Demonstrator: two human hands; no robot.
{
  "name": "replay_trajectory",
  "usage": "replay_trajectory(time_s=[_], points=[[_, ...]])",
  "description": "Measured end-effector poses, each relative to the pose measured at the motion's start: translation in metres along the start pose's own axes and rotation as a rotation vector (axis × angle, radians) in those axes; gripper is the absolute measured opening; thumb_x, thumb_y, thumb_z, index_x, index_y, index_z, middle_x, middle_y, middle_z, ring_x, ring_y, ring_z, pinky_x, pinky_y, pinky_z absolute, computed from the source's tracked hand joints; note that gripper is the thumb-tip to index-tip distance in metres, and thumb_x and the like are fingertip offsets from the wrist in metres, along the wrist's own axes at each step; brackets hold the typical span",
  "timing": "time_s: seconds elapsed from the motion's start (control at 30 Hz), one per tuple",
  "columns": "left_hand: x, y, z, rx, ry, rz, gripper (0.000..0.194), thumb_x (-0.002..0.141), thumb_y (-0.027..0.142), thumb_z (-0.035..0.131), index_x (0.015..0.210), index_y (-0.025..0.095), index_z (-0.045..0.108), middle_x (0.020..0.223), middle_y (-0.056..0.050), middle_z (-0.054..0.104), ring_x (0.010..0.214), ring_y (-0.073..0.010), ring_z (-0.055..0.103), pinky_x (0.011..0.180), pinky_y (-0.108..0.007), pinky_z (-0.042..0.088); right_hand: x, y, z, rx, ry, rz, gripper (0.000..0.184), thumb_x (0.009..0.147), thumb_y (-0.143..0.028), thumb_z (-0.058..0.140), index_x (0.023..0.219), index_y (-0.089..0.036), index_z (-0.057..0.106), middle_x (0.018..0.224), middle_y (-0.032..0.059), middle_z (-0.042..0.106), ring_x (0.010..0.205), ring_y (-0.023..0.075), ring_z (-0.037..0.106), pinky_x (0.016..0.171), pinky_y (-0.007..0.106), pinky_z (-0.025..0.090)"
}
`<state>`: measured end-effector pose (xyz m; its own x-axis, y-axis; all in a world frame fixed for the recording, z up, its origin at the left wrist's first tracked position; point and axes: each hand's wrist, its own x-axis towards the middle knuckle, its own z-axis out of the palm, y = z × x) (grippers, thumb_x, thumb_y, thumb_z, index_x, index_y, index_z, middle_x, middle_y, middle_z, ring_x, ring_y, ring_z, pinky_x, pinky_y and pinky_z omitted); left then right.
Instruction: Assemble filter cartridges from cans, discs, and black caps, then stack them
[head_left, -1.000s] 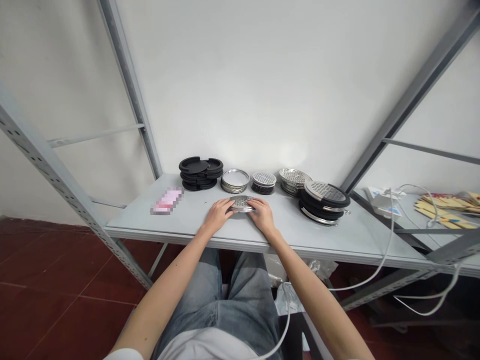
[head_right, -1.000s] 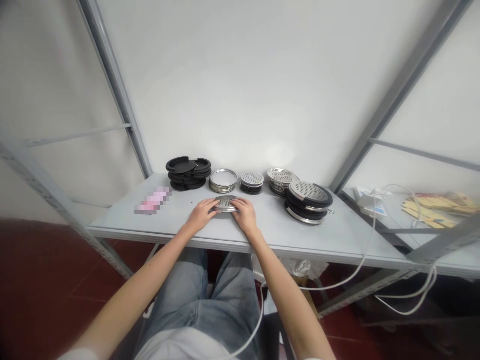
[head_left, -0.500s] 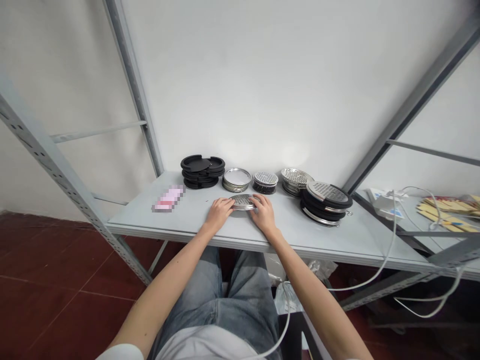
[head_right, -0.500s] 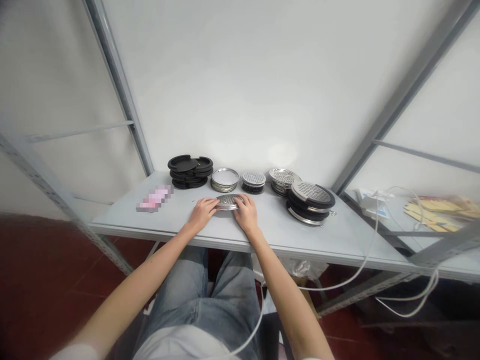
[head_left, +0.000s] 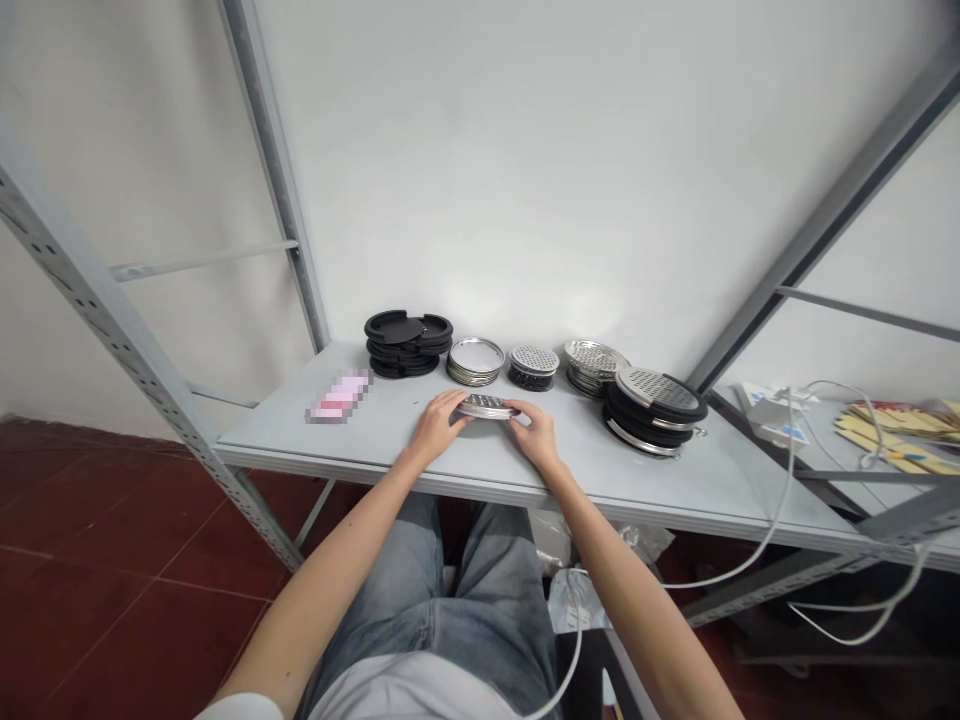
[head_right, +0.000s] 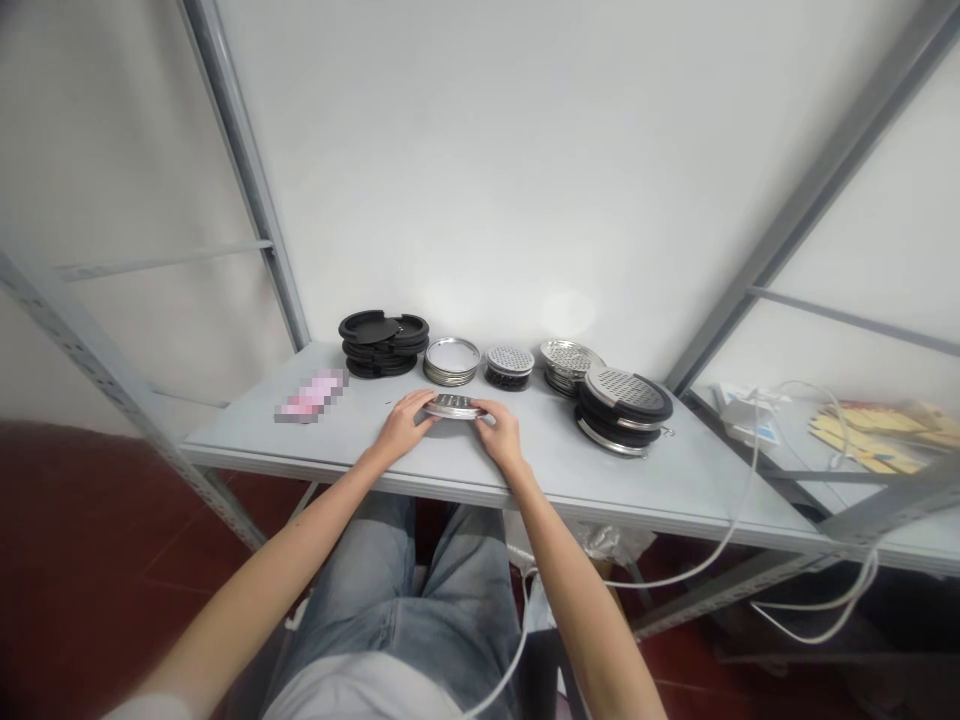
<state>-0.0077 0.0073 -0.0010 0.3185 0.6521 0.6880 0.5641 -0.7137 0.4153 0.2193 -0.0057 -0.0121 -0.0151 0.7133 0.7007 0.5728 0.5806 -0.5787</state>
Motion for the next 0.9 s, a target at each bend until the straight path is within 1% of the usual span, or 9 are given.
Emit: replay_trajectory(time_s=[0.1, 0.2, 0.27, 0.37, 0.53, 0.63, 0.77, 0.83, 0.9], points=[[0.0, -0.002, 0.0, -0.046, -0.041, -0.003, 0.036, 0.085, 0.015, 0.063, 0.121, 0.023, 0.064, 0.123, -0.007, 0.066, 0.12, -0.0228, 0.057, 0.104, -0.045, 0.044, 0.001, -0.002, 0.002, -0.092, -0.028, -0.041, 0.029, 0.08, -0.018, 0.055, 0.105, -0.021, 0.069, 0.107, 0.0077, 0.071, 0.108, 0.0259, 0.061, 0.097, 0.046, 0.049], [-0.002, 0.0, 0.001, 0.047, -0.09, -0.02, 0.036, 0.084, 0.012, 0.064, 0.118, 0.024, 0.066, 0.121, -0.007, 0.068, 0.115, -0.0237, 0.06, 0.1, -0.045, 0.046, 0.001, -0.009, 0.003, -0.258, -0.027, -0.159, 0.036, 0.08, -0.017, 0.058, 0.115, -0.02, 0.066, 0.122, 0.0103, 0.065, 0.122, 0.0291, 0.051, 0.106, 0.051, 0.042], [-0.002, 0.002, 0.001, 0.132, -0.098, -0.032, 0.036, 0.084, 0.013, 0.066, 0.118, 0.024, 0.066, 0.121, -0.008, 0.068, 0.112, -0.0246, 0.061, 0.096, -0.044, 0.046, 0.0, -0.015, 0.003, -0.311, -0.075, -0.231, 0.038, 0.083, -0.022, 0.06, 0.121, -0.022, 0.063, 0.127, 0.0104, 0.062, 0.122, 0.0288, 0.051, 0.106, 0.049, 0.042], [-0.003, 0.006, 0.001, 0.192, -0.102, -0.028, 0.036, 0.083, 0.015, 0.068, 0.117, 0.023, 0.066, 0.12, -0.007, 0.068, 0.108, -0.0253, 0.061, 0.093, -0.044, 0.047, -0.002, -0.018, 0.002, -0.334, -0.134, -0.282, 0.031, 0.088, -0.026, 0.057, 0.118, -0.024, 0.066, 0.127, 0.0101, 0.062, 0.117, 0.0275, 0.056, 0.101, 0.047, 0.046], [-0.002, 0.005, 0.001, 0.089, -0.058, -0.037, 0.033, 0.078, 0.023, 0.075, 0.11, 0.021, 0.069, 0.112, -0.008, 0.071, 0.104, -0.0242, 0.062, 0.093, -0.042, 0.049, -0.004, -0.011, 0.002, -0.244, -0.114, -0.208, 0.025, 0.089, -0.028, 0.056, 0.109, -0.025, 0.071, 0.114, 0.0097, 0.069, 0.109, 0.0266, 0.062, 0.096, 0.046, 0.05], [-0.001, 0.002, 0.001, 0.014, -0.006, -0.023, 0.043, 0.077, 0.027, 0.076, 0.118, 0.02, 0.065, 0.12, -0.009, 0.067, 0.113, -0.0251, 0.059, 0.099, -0.043, 0.047, -0.003, -0.005, 0.001, -0.122, -0.056, -0.126, 0.026, 0.088, -0.029, 0.057, 0.108, -0.023, 0.071, 0.113, 0.0098, 0.07, 0.108, 0.0256, 0.063, 0.097, 0.045, 0.051], [0.001, -0.007, 0.002, -0.048, 0.037, -0.053, 0.041, 0.083, 0.023, 0.069, 0.123, 0.021, 0.063, 0.128, -0.009, 0.063, 0.121, -0.0234, 0.055, 0.105, -0.044, 0.043, -0.001, 0.001, 0.001, -0.001, -0.024, -0.019, 0.027, 0.085, -0.029, 0.056, 0.108, -0.022, 0.07, 0.114, 0.0101, 0.07, 0.107, 0.0249, 0.064, 0.1, 0.046, 0.049], [0.0, -0.011, 0.003, -0.071, 0.033, -0.093, 0.038, 0.082, 0.02, 0.069, 0.12, 0.021, 0.066, 0.124, -0.008, 0.066, 0.118, -0.0224, 0.057, 0.105, -0.043, 0.044, -0.001, 0.0, 0.002, -0.029, -0.033, -0.023, 0.029, 0.085, -0.026, 0.055, 0.109, -0.02, 0.068, 0.115, 0.0111, 0.069, 0.11, 0.0254, 0.063, 0.1, 0.046, 0.048], [-0.001, -0.014, 0.004, -0.058, 0.001, -0.117, 0.035, 0.08, 0.018, 0.072, 0.115, 0.021, 0.069, 0.118, -0.007, 0.069, 0.115, -0.0227, 0.058, 0.103, -0.042, 0.046, -0.001, -0.004, 0.004, -0.135, -0.04, -0.079, 0.034, 0.082, -0.022, 0.056, 0.114, -0.018, 0.066, 0.121, 0.0132, 0.065, 0.116, 0.0276, 0.059, 0.102, 0.048, 0.047]])
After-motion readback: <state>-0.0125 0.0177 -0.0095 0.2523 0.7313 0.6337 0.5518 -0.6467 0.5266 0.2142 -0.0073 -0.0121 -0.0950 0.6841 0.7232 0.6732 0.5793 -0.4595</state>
